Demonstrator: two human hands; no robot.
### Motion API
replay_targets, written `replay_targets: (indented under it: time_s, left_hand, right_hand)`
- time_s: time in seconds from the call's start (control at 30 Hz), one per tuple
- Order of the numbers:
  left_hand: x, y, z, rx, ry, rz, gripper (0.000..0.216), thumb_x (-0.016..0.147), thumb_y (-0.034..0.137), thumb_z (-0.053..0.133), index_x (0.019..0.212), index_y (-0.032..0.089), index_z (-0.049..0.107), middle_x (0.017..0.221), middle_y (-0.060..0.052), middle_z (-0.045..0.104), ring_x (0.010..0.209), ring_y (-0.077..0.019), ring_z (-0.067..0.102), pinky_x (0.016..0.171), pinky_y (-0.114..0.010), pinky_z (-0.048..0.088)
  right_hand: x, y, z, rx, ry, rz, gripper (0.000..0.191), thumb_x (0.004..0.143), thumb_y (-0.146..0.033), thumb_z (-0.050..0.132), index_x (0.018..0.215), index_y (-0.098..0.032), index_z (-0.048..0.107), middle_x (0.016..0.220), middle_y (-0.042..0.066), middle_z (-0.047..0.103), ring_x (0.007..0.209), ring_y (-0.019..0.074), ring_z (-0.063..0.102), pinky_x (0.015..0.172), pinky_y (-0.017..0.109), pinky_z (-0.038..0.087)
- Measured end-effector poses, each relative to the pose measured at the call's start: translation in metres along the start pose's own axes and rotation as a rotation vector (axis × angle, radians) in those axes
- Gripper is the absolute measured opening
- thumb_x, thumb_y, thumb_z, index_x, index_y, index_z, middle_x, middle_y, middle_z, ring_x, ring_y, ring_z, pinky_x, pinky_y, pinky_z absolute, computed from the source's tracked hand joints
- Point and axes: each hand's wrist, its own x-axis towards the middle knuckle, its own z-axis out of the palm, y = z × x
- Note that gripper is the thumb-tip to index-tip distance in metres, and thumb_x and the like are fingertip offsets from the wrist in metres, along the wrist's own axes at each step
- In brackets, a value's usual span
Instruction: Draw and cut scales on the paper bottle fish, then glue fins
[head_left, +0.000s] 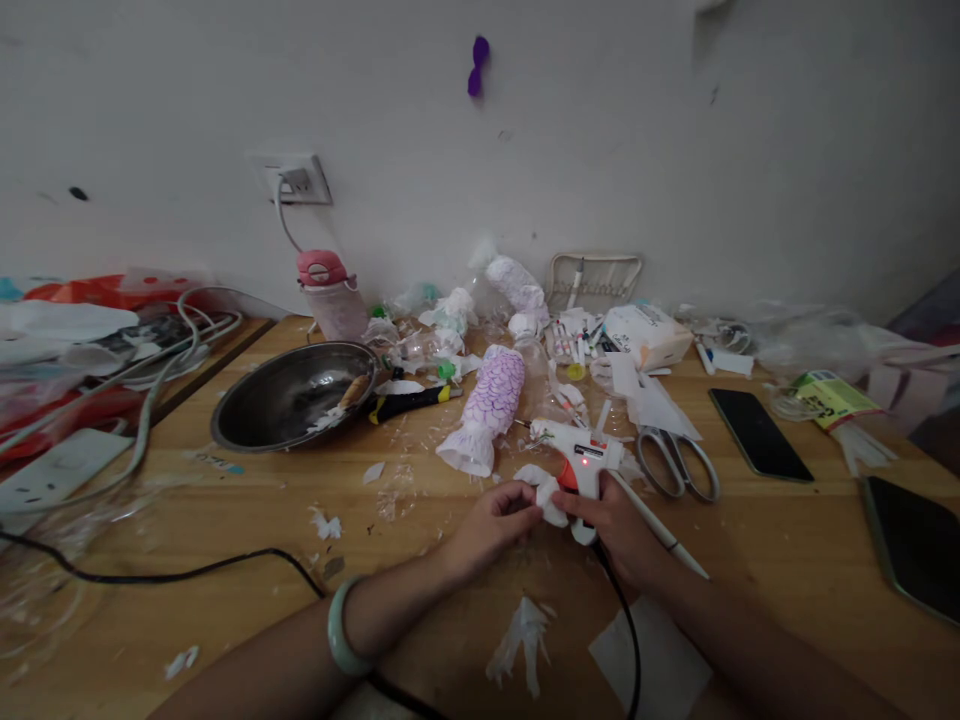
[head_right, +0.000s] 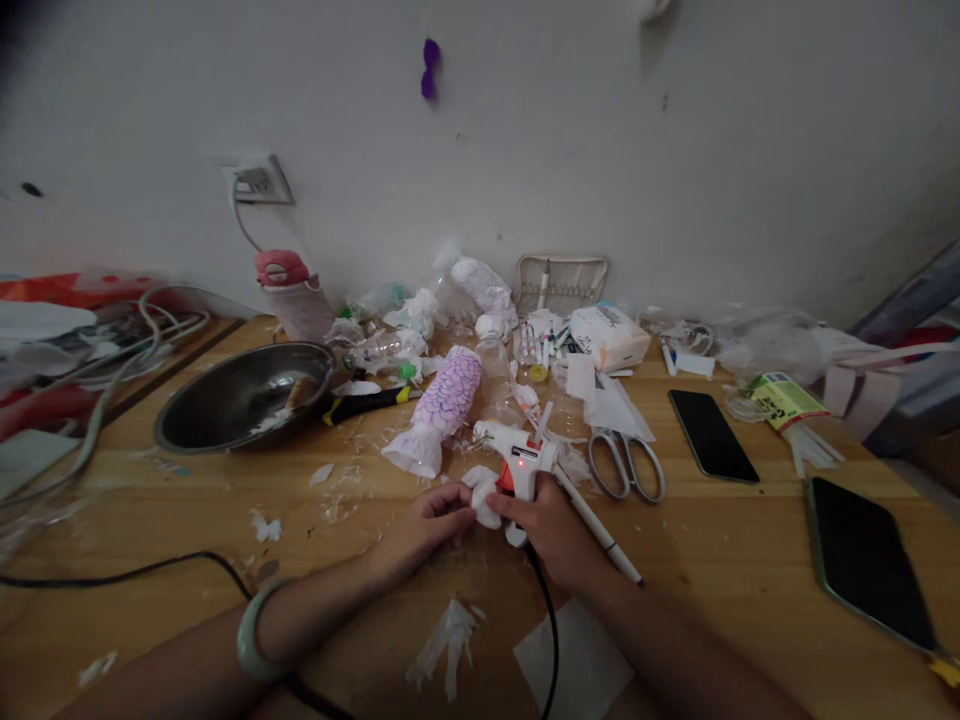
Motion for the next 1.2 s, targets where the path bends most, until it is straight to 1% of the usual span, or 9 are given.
replay_targets:
  time_s: [0.1, 0.27, 0.4, 0.53, 0.7, 0.87, 1.07, 1.2]
  left_hand:
    - [0.001, 0.000, 0.000, 0.000, 0.006, -0.011, 0.040, 0.061, 0.053, 0.073, 0.067, 0.019, 0.052, 0.057, 0.007, 0.046, 0.049, -0.0075, 0.037, 0.050, -0.023, 0.026]
    - [0.001, -0.002, -0.001, 0.010, 0.008, -0.004, 0.041, 0.061, 0.053, 0.074, 0.070, 0.018, 0.053, 0.059, 0.006, 0.047, 0.051, -0.0078, 0.038, 0.050, -0.023, 0.027]
    - [0.001, -0.002, -0.001, -0.004, 0.009, 0.000, 0.043, 0.059, 0.055, 0.074, 0.070, 0.019, 0.054, 0.060, 0.006, 0.048, 0.051, -0.0077, 0.037, 0.051, -0.023, 0.028]
    - [-0.001, 0.000, 0.000, -0.002, 0.012, 0.001, 0.042, 0.061, 0.055, 0.073, 0.071, 0.019, 0.054, 0.059, 0.007, 0.046, 0.050, -0.0076, 0.036, 0.050, -0.023, 0.027]
    - [-0.001, 0.000, 0.001, -0.017, 0.008, 0.017, 0.042, 0.061, 0.055, 0.074, 0.068, 0.019, 0.052, 0.058, 0.007, 0.045, 0.050, -0.0074, 0.036, 0.049, -0.023, 0.026]
    - [-0.001, -0.001, 0.001, -0.008, 0.016, -0.014, 0.041, 0.063, 0.054, 0.072, 0.068, 0.019, 0.051, 0.055, 0.008, 0.044, 0.048, -0.0072, 0.034, 0.049, -0.023, 0.024]
    - [-0.001, -0.002, 0.001, 0.032, 0.014, -0.014, 0.035, 0.063, 0.048, 0.071, 0.067, 0.019, 0.052, 0.055, 0.007, 0.044, 0.050, -0.0082, 0.034, 0.050, -0.024, 0.023]
    - [-0.001, -0.002, 0.000, 0.075, 0.017, -0.001, 0.030, 0.063, 0.043, 0.070, 0.065, 0.019, 0.052, 0.059, 0.005, 0.046, 0.054, -0.0090, 0.035, 0.053, -0.024, 0.024]
  right_hand:
    - [0.000, 0.001, -0.001, -0.013, -0.001, -0.014, 0.035, 0.056, -0.033, 0.082, 0.080, -0.019, 0.062, 0.068, -0.003, 0.064, 0.063, 0.0150, 0.056, 0.059, 0.026, 0.041]
    - [0.002, 0.002, -0.002, -0.009, -0.002, -0.028, 0.034, 0.058, -0.034, 0.082, 0.080, -0.019, 0.062, 0.071, -0.002, 0.065, 0.065, 0.0158, 0.057, 0.061, 0.027, 0.042]
    - [0.001, -0.001, 0.000, 0.018, 0.011, -0.055, 0.035, 0.055, -0.035, 0.083, 0.078, -0.019, 0.061, 0.071, -0.001, 0.065, 0.066, 0.0169, 0.058, 0.062, 0.028, 0.044]
    - [-0.001, -0.005, 0.003, 0.058, 0.046, -0.026, 0.038, 0.051, -0.037, 0.084, 0.076, -0.020, 0.061, 0.069, 0.000, 0.066, 0.064, 0.0179, 0.058, 0.061, 0.029, 0.045]
    - [-0.001, -0.008, 0.004, 0.093, 0.064, -0.039, 0.037, 0.049, -0.036, 0.084, 0.072, -0.019, 0.061, 0.065, -0.001, 0.064, 0.061, 0.0163, 0.056, 0.060, 0.029, 0.044]
    - [-0.001, -0.011, 0.004, 0.118, 0.095, -0.035, 0.037, 0.047, -0.033, 0.085, 0.072, -0.019, 0.061, 0.064, -0.002, 0.064, 0.059, 0.0157, 0.055, 0.059, 0.029, 0.043]
    - [0.001, -0.012, 0.000, 0.120, 0.106, -0.053, 0.033, 0.050, -0.033, 0.083, 0.068, -0.019, 0.059, 0.059, -0.003, 0.060, 0.055, 0.0131, 0.051, 0.054, 0.026, 0.041]
    - [0.002, -0.015, -0.001, 0.115, 0.149, -0.061, 0.036, 0.047, -0.035, 0.083, 0.070, -0.020, 0.060, 0.064, -0.002, 0.062, 0.060, 0.0160, 0.054, 0.057, 0.028, 0.043]
